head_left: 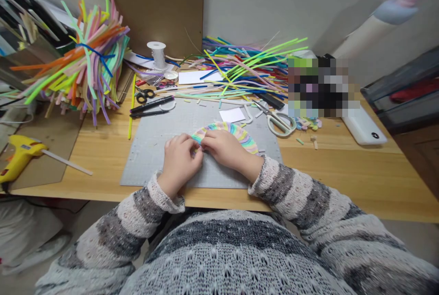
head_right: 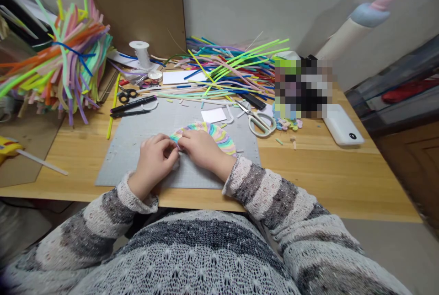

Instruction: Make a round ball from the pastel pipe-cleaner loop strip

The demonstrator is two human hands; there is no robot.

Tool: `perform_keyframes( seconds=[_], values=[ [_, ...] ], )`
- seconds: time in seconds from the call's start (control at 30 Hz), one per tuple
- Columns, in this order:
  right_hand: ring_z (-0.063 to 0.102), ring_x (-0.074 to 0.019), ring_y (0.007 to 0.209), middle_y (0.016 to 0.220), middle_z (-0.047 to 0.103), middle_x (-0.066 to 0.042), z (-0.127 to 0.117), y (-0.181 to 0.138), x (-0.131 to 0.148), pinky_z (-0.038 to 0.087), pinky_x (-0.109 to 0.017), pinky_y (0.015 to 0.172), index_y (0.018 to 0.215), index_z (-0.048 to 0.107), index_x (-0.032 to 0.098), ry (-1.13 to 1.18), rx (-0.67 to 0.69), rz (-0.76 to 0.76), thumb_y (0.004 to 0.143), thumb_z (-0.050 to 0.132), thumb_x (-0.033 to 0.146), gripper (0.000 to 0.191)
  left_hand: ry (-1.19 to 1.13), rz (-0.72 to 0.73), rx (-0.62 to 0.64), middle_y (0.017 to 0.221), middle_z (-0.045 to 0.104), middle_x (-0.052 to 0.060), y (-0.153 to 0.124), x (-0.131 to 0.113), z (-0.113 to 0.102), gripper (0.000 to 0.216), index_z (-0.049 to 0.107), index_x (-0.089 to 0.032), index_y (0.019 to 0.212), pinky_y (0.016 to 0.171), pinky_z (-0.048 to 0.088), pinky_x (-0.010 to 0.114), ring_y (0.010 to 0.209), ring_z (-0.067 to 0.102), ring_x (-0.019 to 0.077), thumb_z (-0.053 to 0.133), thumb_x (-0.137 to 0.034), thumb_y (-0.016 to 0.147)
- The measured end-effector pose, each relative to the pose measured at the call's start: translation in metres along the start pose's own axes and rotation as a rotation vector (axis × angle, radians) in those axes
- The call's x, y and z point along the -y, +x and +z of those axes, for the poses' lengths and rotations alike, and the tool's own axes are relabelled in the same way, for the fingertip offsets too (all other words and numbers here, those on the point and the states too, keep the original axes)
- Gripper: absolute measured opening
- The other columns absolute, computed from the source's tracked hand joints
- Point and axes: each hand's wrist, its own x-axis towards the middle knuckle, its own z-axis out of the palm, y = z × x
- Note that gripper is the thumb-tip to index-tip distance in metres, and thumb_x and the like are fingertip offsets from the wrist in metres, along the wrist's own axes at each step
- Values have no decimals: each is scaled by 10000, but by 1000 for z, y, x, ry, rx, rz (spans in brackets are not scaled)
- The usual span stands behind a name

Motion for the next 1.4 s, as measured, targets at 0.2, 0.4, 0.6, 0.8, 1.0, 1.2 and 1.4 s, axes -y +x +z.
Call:
perform_keyframes(
  seconds=[0.2,0.4,0.6,0.8,1.0,1.2,1.4],
  values=[
    [497,-187,830,912,633,-72,0,0,-1,332,-310,725,872,666,166,39,3,27,957,496,184,191,47,4,-22,926,656,48,0,3,2,98,672,-219,767,843,370,420,947,582,254,595,-257,814],
    [506,-194,841,901,634,-70,1,1,-3,341,-310,733,863,661,169,24,18,36,955,483,172,200,36,20,-53,915,665,50,1,1,5,115,672,-223,756,833,365,412,944,582,245,606,-269,837],
    [520,-212,869,933,622,-89,-7,0,3,370,-324,761,927,630,146,27,26,60,881,523,120,120,-29,68,-20,838,621,36,5,1,8,119,622,-207,720,806,353,389,905,562,228,586,-220,832],
    [517,-221,903,967,611,-79,-5,-4,7,367,-328,760,910,648,188,20,-20,77,898,506,132,154,-185,-2,6,731,587,13,8,3,8,212,568,-198,610,818,352,382,849,547,209,600,-222,819],
    [512,-223,874,952,620,-78,-1,-2,8,342,-334,734,896,657,197,-33,-61,139,869,528,121,151,-198,-31,26,735,577,5,11,1,6,183,500,-193,604,795,352,373,825,535,201,583,-164,763],
    [508,-216,909,980,611,-74,-1,-3,3,353,-333,778,931,681,207,26,-47,71,896,533,148,163,-56,-19,12,791,604,27,8,-1,8,123,530,-201,667,781,340,388,883,543,236,576,-210,781],
    [517,-204,892,933,609,-65,3,-3,-2,355,-318,767,896,692,191,74,-86,76,918,523,154,174,-33,-29,-16,847,655,40,6,0,9,124,661,-216,758,807,331,410,949,563,260,595,-292,831]
  ],
)
